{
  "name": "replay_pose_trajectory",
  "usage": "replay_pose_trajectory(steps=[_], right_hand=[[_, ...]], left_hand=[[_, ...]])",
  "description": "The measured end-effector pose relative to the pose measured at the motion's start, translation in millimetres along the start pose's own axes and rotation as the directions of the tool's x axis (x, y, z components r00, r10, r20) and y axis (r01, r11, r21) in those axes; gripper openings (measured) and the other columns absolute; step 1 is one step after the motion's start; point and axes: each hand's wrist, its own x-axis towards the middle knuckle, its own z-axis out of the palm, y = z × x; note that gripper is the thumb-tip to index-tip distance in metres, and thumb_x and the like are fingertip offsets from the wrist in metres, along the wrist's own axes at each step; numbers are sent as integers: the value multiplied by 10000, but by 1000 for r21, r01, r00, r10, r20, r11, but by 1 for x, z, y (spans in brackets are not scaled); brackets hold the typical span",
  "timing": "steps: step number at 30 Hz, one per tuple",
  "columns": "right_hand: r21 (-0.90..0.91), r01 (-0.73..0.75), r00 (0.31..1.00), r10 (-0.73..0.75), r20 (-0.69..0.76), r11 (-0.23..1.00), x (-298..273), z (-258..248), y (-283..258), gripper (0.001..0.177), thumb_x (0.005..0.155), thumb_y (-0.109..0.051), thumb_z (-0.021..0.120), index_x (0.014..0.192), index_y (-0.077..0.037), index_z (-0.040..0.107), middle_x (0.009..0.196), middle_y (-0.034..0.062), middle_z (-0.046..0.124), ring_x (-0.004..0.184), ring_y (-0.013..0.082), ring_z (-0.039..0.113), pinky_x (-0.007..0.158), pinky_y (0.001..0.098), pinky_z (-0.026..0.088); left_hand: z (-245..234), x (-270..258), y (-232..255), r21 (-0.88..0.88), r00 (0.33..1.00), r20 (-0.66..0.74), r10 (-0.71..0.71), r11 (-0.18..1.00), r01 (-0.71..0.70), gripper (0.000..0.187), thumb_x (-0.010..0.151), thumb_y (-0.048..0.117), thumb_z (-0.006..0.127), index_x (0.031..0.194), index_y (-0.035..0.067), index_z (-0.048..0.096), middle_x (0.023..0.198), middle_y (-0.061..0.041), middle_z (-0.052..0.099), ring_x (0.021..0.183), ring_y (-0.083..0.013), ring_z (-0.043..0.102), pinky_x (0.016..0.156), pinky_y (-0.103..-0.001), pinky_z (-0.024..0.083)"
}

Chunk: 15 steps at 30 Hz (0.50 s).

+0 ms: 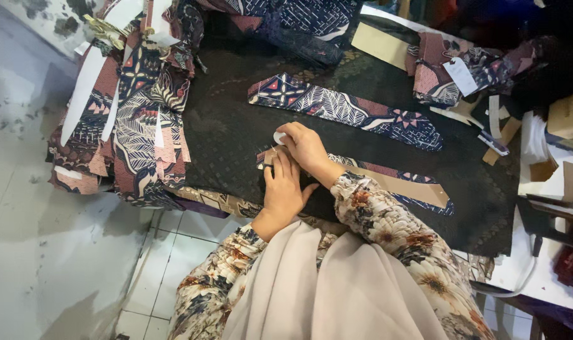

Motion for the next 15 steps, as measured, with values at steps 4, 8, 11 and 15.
replay_pose_trajectory(steps=[4, 8, 11, 15], right_hand=[[-59, 133, 991, -133, 10, 989, -1, -9, -5, 182, 909, -58, 695, 1090, -69, 686, 995, 126, 690, 868, 349, 705, 733, 407, 569], [-199, 171, 977, -139, 165, 965, -7, -37, -7, 174, 839, -95, 736, 1005, -64, 694, 903, 134, 667, 806, 371, 682, 696, 437, 552], [-299, 148, 959, -64, 275, 943, -9, -61, -6, 98, 858, -92, 723, 955, -87, 716, 884, 115, 672, 804, 350, 692, 700, 438, 546], [-179, 178, 976, -150, 160, 967, -12, -72, -7, 124, 887, -61, 694, 1006, -89, 717, 925, 103, 680, 851, 335, 699, 742, 415, 555]], left_hand=[[-2, 1, 0, -11, 1000, 31, -5, 1000, 5, 961, 894, 691, 538, 1428, -103, 444, 1507, -332, 390, 1362, -412, 398, 1065, -520, 327], [-7, 4, 1, -26, 1000, 28, 2, 1000, -2, 905, 897, 687, 558, 1368, -83, 490, 1494, -331, 410, 1356, -416, 407, 1069, -534, 335], [-11, 6, 0, -48, 1000, -16, -9, 999, 8, 849, 856, 646, 612, 1303, -73, 547, 1445, -327, 450, 1300, -418, 439, 1018, -514, 353], [-18, 12, -12, -184, 996, -85, 34, 982, -49, 614, 839, 461, 694, 1197, -30, 610, 1318, -241, 550, 1181, -371, 510, 1043, -498, 383]])
